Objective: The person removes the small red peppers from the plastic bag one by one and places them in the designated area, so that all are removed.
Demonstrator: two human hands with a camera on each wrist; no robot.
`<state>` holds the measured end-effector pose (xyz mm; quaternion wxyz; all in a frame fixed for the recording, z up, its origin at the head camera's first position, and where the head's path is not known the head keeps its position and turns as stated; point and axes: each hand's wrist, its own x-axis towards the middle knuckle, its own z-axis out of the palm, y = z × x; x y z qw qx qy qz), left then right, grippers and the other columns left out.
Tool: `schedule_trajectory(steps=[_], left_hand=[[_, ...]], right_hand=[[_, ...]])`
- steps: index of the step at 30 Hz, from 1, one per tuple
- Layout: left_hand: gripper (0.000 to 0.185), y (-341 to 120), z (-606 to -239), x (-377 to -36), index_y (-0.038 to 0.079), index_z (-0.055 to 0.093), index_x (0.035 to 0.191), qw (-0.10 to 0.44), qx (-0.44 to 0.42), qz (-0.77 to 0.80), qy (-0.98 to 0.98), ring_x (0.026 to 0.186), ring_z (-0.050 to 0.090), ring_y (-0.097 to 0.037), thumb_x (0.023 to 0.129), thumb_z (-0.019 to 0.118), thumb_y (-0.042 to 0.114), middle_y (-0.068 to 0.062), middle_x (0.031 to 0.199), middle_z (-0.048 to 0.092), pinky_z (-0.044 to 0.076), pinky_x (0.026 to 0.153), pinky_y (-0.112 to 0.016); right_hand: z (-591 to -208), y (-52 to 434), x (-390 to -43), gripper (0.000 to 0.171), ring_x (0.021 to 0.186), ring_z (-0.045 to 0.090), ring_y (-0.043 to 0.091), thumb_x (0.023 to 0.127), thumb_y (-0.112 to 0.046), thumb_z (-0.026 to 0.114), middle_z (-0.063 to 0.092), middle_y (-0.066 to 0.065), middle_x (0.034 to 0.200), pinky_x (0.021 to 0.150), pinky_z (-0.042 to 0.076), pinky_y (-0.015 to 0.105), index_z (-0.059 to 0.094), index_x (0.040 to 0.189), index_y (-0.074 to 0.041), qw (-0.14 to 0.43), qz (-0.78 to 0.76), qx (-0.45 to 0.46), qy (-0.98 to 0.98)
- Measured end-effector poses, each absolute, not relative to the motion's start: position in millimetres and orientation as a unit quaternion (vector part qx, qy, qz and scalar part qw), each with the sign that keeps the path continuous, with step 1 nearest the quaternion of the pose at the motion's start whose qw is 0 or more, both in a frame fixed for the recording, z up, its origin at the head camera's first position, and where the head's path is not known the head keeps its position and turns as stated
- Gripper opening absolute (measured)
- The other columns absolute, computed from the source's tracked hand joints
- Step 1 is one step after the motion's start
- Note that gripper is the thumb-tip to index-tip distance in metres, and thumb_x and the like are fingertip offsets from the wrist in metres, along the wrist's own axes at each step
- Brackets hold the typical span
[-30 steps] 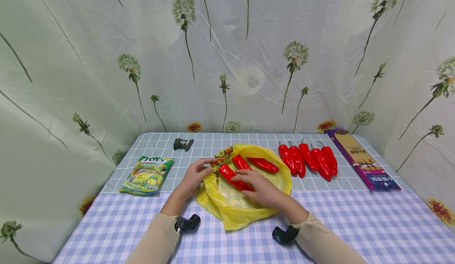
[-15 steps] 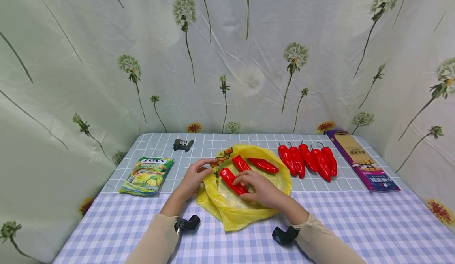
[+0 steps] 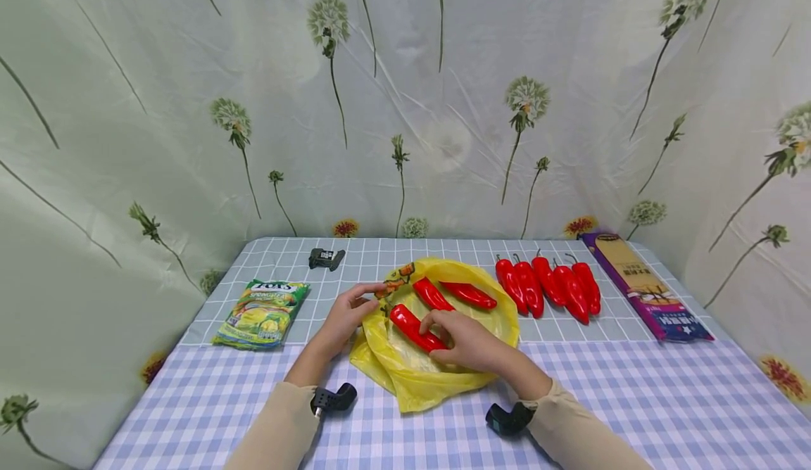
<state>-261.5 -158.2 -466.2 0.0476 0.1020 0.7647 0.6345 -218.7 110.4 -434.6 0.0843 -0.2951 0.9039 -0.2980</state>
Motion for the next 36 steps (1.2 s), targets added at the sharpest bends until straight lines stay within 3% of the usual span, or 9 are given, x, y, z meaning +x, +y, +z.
schedule_trajectory(steps=[9,22,27,36], left_hand=[[0.036,-159.7,-468.0,-261.0,0.008,0.06,0.135,0.052,0.098,0.637,0.763,0.102,0.061,-0.013,0.099,0.056,0.011,-0.013,0.144,0.055,0.052,0.086,-0.021],[0.036,-160.0,-467.9,-261.0,0.01,0.061,0.135,0.058,0.091,0.647,0.755,0.1,0.062,-0.015,0.099,0.055,0.013,-0.012,0.143,0.055,0.055,0.082,-0.024],[0.037,-159.8,-468.8,-261.7,0.008,0.06,0.136,0.057,0.097,0.643,0.758,0.1,0.062,-0.013,0.099,0.057,0.012,-0.014,0.144,0.055,0.053,0.083,-0.021],[0.038,-158.3,-468.6,-262.5,0.006,0.06,0.135,0.045,0.091,0.649,0.754,0.099,0.062,-0.011,0.097,0.057,0.009,-0.014,0.142,0.056,0.053,0.084,-0.021]], right_hand=[[-436.3,111.3,-217.3,0.052,0.11,0.061,0.016,0.085,-0.017,0.076,0.064,-0.002,0.123,0.097,0.054,0.037,0.05,0.13,-0.022,0.128,-0.336,-0.275,0.892],[-434.0,110.9,-218.0,0.07,0.108,0.058,0.013,0.08,-0.014,0.071,0.063,-0.003,0.124,0.094,0.053,0.034,0.046,0.145,-0.019,0.13,-0.325,-0.268,0.898],[-434.8,111.9,-217.2,0.067,0.109,0.058,0.015,0.081,-0.01,0.069,0.064,-0.002,0.125,0.094,0.054,0.035,0.048,0.144,-0.019,0.14,-0.342,-0.261,0.892],[-433.5,111.9,-218.4,0.062,0.092,0.056,0.013,0.082,-0.006,0.065,0.064,-0.004,0.113,0.08,0.051,0.026,0.051,0.142,-0.016,0.11,-0.349,-0.263,0.893]])
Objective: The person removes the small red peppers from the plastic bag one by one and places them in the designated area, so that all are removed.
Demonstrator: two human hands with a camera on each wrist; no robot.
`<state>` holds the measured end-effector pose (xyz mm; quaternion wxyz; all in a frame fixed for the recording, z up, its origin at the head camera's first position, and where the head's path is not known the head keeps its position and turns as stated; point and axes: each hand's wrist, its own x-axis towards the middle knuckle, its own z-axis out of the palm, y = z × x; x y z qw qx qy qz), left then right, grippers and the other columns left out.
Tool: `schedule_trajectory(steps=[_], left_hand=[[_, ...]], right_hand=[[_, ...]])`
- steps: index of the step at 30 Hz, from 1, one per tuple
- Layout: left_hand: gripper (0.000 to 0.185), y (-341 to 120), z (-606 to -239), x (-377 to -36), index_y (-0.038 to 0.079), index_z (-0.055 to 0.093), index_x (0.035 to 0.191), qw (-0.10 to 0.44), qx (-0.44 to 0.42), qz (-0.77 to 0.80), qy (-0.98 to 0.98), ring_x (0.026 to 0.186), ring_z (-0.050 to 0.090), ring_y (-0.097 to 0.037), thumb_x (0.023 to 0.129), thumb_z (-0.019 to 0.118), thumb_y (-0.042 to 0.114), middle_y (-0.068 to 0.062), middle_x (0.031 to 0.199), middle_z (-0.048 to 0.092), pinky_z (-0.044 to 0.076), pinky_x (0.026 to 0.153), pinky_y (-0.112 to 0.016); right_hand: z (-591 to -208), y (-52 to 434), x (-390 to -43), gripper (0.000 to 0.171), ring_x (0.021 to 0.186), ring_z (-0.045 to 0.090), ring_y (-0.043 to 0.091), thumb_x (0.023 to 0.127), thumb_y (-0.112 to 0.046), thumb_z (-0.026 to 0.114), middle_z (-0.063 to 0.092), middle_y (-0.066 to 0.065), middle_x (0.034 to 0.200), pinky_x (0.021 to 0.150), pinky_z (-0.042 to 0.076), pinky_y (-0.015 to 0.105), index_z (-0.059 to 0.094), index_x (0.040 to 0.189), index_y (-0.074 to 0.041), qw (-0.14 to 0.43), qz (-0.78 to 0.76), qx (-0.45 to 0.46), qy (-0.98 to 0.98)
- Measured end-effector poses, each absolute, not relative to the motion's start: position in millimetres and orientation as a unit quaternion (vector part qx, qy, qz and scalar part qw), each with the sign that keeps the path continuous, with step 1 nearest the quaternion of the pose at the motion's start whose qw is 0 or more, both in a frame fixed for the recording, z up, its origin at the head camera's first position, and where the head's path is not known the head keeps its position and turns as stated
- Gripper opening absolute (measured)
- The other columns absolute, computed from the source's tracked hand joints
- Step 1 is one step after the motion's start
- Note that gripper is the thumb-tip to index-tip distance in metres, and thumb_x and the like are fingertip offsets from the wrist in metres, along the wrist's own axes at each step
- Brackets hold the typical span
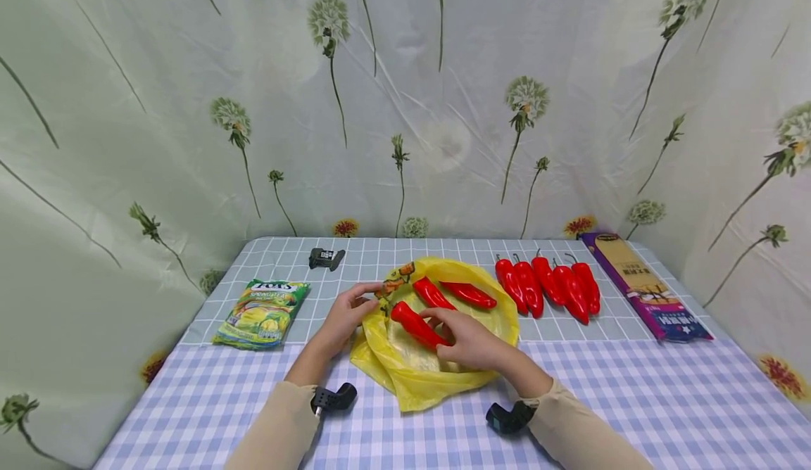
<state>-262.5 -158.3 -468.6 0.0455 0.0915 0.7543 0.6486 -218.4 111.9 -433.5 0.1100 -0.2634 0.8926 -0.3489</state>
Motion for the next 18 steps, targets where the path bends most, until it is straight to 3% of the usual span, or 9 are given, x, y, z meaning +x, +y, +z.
schedule_trajectory(steps=[6,18], left_hand=[[0.037,-158.8,-469.2,-262.7,0.009,0.061,0.135,0.052,0.098,0.639,0.761,0.101,0.061,-0.012,0.099,0.056,0.011,-0.012,0.143,0.056,0.052,0.086,-0.021],[0.037,-160.0,-466.9,-260.5,0.007,0.059,0.137,0.056,0.109,0.642,0.756,0.104,0.061,-0.018,0.1,0.055,0.012,-0.016,0.143,0.055,0.053,0.085,-0.02]], right_hand=[[-434.3,113.8,-218.3,0.058,0.085,0.054,0.013,0.082,-0.001,0.062,0.062,-0.005,0.106,0.072,0.049,0.023,0.054,0.138,-0.015,0.1,-0.372,-0.267,0.883],[-435.8,114.6,-218.8,0.043,0.083,0.055,0.015,0.088,-0.001,0.058,0.062,-0.001,0.096,0.071,0.048,0.02,0.061,0.13,-0.013,0.107,-0.412,-0.287,0.858]])
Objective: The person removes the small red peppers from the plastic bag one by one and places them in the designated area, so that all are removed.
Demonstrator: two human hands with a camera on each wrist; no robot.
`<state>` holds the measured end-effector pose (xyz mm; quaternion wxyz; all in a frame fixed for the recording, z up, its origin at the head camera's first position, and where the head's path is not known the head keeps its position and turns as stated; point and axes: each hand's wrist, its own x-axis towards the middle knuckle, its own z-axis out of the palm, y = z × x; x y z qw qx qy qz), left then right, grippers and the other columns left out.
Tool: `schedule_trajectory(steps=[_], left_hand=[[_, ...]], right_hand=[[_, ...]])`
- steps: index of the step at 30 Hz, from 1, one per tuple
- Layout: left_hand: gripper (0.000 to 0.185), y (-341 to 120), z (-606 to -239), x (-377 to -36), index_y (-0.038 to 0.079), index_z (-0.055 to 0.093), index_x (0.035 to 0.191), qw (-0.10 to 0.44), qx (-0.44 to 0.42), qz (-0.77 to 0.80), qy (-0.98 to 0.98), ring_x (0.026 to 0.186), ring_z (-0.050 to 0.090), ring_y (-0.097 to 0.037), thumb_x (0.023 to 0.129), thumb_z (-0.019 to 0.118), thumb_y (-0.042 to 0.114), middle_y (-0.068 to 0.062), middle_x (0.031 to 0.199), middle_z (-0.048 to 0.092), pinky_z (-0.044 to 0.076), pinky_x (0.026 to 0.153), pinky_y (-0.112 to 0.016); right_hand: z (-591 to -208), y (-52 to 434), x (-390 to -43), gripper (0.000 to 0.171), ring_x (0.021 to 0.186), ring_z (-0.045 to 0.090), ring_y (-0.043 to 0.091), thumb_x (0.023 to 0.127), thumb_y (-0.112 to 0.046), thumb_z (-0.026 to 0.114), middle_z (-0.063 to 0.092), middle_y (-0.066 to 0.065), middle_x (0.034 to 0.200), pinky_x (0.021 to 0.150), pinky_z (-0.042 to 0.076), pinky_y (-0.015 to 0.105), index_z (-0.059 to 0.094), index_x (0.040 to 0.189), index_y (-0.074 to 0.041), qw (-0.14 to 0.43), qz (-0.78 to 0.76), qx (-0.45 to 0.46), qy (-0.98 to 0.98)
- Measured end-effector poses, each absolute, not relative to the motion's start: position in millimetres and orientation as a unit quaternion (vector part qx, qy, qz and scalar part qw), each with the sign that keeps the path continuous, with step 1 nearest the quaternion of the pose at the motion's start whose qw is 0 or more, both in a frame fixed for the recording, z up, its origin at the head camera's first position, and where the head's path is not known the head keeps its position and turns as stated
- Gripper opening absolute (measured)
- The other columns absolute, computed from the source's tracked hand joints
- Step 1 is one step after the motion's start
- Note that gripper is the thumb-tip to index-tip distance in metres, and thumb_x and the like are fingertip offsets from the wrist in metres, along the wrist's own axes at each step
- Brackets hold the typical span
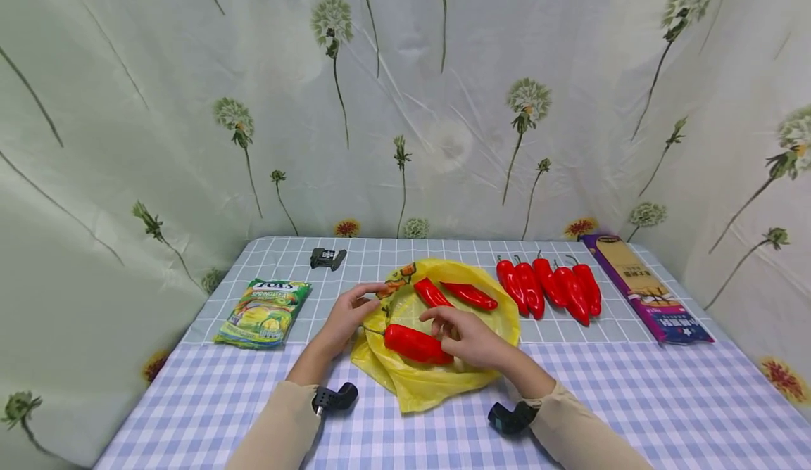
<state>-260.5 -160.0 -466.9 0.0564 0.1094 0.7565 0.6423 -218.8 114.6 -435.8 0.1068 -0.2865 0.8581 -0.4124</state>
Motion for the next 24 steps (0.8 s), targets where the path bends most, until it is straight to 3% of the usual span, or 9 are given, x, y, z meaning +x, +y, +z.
schedule_trajectory(steps=[4,8,14,24], left_hand=[[0.037,-159.2,-464.7,-260.8,0.007,0.059,0.137,0.055,0.11,0.642,0.757,0.105,0.06,-0.018,0.1,0.054,0.011,-0.016,0.143,0.054,0.052,0.085,-0.02],[0.038,-159.7,-464.9,-260.5,0.007,0.058,0.137,0.056,0.108,0.639,0.76,0.105,0.06,-0.017,0.1,0.055,0.012,-0.016,0.144,0.054,0.052,0.086,-0.021],[0.037,-159.3,-466.4,-260.7,0.007,0.059,0.136,0.051,0.107,0.637,0.761,0.103,0.061,-0.017,0.099,0.054,0.011,-0.015,0.144,0.055,0.052,0.085,-0.021],[0.038,-159.0,-466.9,-261.0,0.005,0.059,0.136,0.054,0.112,0.655,0.745,0.098,0.061,-0.011,0.099,0.055,0.01,-0.017,0.144,0.054,0.054,0.08,-0.022]], right_hand=[[-436.6,112.6,-217.0,0.032,0.09,0.057,0.012,0.095,-0.021,0.065,0.065,-0.007,0.106,0.079,0.051,0.023,0.063,0.127,-0.021,0.122,-0.383,-0.31,0.862],[-436.7,109.2,-215.2,0.039,0.099,0.06,0.009,0.093,-0.033,0.07,0.066,-0.011,0.115,0.087,0.052,0.022,0.062,0.13,-0.026,0.141,-0.383,-0.301,0.862],[-432.1,109.9,-213.1,0.046,0.102,0.06,0.013,0.092,-0.027,0.072,0.066,-0.006,0.113,0.086,0.053,0.024,0.056,0.135,-0.025,0.136,-0.401,-0.291,0.858],[-413.7,131.0,-212.7,0.07,0.092,0.061,0.018,0.09,-0.016,0.072,0.061,0.01,0.125,0.073,0.057,0.026,0.038,0.151,-0.023,0.048,-0.437,-0.281,0.853]])
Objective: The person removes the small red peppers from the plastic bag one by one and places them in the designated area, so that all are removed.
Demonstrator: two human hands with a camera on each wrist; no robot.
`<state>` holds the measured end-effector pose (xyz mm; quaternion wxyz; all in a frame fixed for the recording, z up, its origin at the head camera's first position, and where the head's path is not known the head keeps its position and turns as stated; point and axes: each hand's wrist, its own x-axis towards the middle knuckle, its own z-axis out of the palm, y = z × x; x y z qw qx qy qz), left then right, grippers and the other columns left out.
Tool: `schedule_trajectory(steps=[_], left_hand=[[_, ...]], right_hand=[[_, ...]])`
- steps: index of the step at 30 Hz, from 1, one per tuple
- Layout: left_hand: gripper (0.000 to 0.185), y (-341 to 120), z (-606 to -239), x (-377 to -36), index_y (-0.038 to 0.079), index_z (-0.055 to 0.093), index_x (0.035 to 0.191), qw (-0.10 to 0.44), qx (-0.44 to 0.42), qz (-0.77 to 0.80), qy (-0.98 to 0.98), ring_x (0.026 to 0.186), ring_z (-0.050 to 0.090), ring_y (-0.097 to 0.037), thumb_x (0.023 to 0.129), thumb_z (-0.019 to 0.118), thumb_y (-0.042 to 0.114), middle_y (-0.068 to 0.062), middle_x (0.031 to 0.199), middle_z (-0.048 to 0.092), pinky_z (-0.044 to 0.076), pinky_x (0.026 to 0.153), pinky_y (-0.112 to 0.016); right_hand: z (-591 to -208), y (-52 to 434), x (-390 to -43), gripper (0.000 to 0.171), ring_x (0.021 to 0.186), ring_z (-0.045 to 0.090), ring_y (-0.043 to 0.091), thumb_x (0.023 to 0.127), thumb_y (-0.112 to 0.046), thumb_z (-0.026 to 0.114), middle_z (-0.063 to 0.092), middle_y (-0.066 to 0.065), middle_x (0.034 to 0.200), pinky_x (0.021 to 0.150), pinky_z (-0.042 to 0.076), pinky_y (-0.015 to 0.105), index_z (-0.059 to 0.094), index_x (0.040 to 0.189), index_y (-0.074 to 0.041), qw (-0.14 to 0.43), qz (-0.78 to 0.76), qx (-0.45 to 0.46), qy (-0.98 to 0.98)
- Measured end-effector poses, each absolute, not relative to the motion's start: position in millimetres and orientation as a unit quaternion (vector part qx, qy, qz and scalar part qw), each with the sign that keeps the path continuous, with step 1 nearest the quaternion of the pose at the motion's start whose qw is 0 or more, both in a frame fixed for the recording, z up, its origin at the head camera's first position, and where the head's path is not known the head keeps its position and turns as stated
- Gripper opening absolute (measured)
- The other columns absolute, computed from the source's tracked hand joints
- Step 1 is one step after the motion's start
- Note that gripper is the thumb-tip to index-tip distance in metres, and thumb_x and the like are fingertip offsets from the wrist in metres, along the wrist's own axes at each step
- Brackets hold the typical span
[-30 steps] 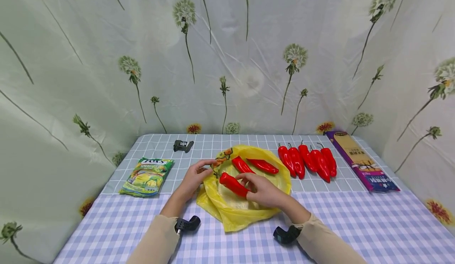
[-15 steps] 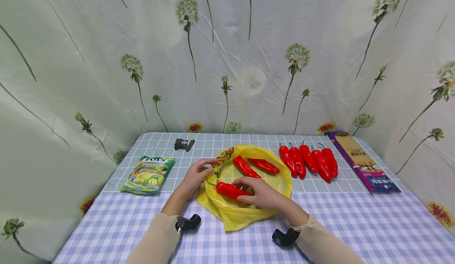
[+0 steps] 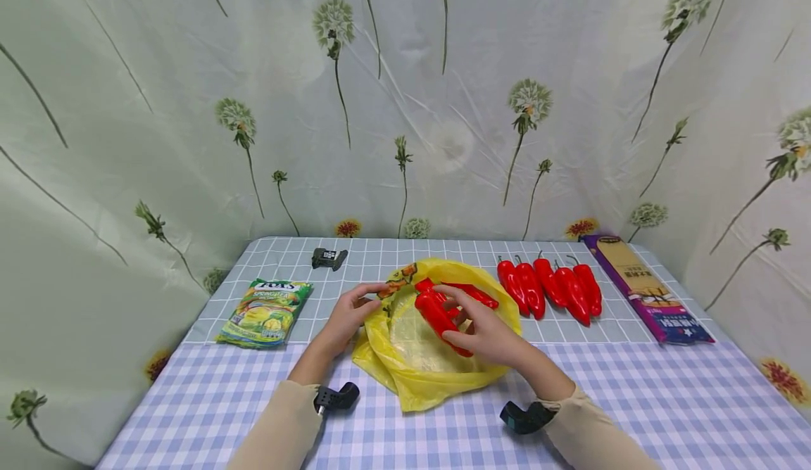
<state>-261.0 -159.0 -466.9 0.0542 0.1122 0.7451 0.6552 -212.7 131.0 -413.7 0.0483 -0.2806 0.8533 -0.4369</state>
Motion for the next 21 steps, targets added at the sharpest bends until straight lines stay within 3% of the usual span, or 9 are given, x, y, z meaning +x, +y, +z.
schedule_trajectory(steps=[16,21], left_hand=[[0.038,-158.4,-466.0,-259.9,0.007,0.06,0.136,0.053,0.105,0.642,0.758,0.098,0.061,-0.011,0.099,0.056,0.012,-0.015,0.143,0.055,0.054,0.08,-0.022],[0.038,-158.8,-465.3,-259.8,0.008,0.06,0.136,0.053,0.105,0.64,0.759,0.099,0.061,-0.014,0.099,0.056,0.012,-0.016,0.143,0.055,0.054,0.08,-0.023]], right_hand=[[-409.4,186.1,-200.2,0.077,0.103,0.058,0.026,0.088,-0.011,0.071,0.053,0.015,0.134,0.081,0.056,0.023,0.034,0.154,-0.03,0.005,-0.475,-0.222,0.852],[-412.0,203.4,-196.4,0.072,0.108,0.056,0.028,0.091,-0.01,0.067,0.053,0.019,0.135,0.083,0.054,0.02,0.035,0.154,-0.026,0.006,-0.491,-0.193,0.85]])
